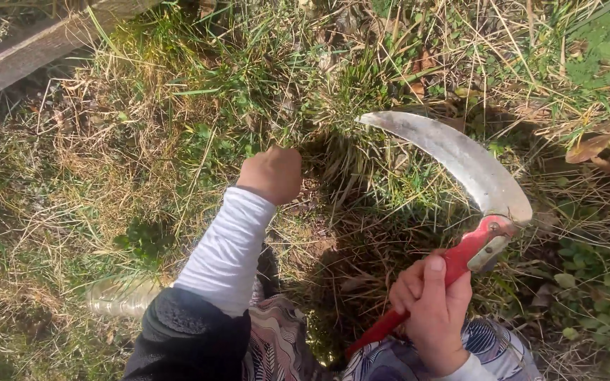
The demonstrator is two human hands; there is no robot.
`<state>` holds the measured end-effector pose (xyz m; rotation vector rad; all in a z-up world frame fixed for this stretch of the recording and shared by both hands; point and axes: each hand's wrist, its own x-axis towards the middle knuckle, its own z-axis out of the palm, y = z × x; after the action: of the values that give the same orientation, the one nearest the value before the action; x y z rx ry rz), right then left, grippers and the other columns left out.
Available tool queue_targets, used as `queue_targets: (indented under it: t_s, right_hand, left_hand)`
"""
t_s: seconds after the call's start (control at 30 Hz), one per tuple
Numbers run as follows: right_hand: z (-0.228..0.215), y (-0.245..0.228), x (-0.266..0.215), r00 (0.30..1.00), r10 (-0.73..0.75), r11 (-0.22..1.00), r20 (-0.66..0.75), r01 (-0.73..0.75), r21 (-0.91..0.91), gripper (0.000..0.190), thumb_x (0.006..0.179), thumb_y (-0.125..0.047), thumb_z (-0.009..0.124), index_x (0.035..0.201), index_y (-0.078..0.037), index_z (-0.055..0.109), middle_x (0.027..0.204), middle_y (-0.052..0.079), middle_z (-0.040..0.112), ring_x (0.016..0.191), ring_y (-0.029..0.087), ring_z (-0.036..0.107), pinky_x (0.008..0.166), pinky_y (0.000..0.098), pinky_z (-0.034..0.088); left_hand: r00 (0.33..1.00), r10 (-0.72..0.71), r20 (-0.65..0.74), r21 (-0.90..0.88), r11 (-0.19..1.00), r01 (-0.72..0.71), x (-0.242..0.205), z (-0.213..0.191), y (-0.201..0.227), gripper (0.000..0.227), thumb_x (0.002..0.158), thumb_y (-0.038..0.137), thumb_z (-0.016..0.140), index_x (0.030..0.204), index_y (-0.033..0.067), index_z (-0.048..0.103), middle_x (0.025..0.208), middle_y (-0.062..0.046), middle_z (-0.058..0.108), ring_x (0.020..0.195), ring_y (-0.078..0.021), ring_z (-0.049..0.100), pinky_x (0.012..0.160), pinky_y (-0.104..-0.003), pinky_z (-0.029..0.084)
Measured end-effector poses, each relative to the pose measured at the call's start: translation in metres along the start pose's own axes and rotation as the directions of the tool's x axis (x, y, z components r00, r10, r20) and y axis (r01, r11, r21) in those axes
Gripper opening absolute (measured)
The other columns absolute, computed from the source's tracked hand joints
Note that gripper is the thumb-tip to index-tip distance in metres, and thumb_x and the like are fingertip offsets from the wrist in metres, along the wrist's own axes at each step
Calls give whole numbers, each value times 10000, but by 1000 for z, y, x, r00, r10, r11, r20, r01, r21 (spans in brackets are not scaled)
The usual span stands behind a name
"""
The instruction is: The person cuts grass and weeds using a sickle by hand, reaching into the overgrowth and pulling it away to expose the base for cutting.
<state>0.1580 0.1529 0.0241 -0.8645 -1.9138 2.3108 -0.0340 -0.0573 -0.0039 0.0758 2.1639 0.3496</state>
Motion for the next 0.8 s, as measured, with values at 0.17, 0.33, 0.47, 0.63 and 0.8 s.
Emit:
queue_targets:
  t_s: [0.17, 0.33, 0.47, 0.63, 0.8]
  right_hand:
    - [13, -24, 43, 996, 14, 999, -90, -9, 51, 262, 1096, -316, 438, 875, -194, 364, 615, -22, 294, 450, 85, 281, 363, 242, 267]
    - [41, -41, 73, 985, 74, 997, -159, -71, 25, 292, 1099, -292, 407, 836, -223, 302, 562, -60, 295, 439, 86, 212, 387, 281, 193]
    - [52, -20, 71, 963, 270, 958, -24, -266, 104, 265, 1072, -370, 508, 856, -230, 445, 575, -68, 413, 406, 78, 334, 337, 272, 229]
    - [34, -25, 28, 912, 378, 924, 158, -361, -127, 454, 1068, -289, 471, 672, -90, 372, 498, 49, 343, 333, 169, 308, 287, 325, 279]
    - [4, -58, 17, 940, 339, 937, 34, -340, 74, 379, 1083, -283, 460, 746, -130, 376, 506, 19, 296, 354, 131, 239, 308, 300, 204]
  left_hand:
    - [979, 82, -186, -69, 993, -96, 5, 1, -7, 280, 919, -131, 422, 958, 46, 635, 839, -60, 639, 749, -153, 643, 752, -302, 669]
    - [909, 278, -311, -42, 951, -306, 20, 24, -20, 287, 866, -196, 427, 874, 31, 603, 764, -39, 620, 728, -148, 647, 746, -306, 664]
    - [944, 207, -257, -66, 971, -230, -6, 3, -13, 249, 963, -68, 447, 882, 17, 667, 793, -66, 677, 706, -155, 694, 715, -317, 688]
    - [737, 136, -662, -70, 968, -241, -44, -18, -21, 280, 959, 109, 596, 690, 57, 655, 578, -75, 629, 480, -236, 601, 457, -381, 556]
    - [718, 160, -677, -90, 951, -296, -67, -24, -5, 256, 961, 146, 669, 716, 88, 713, 624, -41, 701, 471, -161, 649, 480, -282, 605]
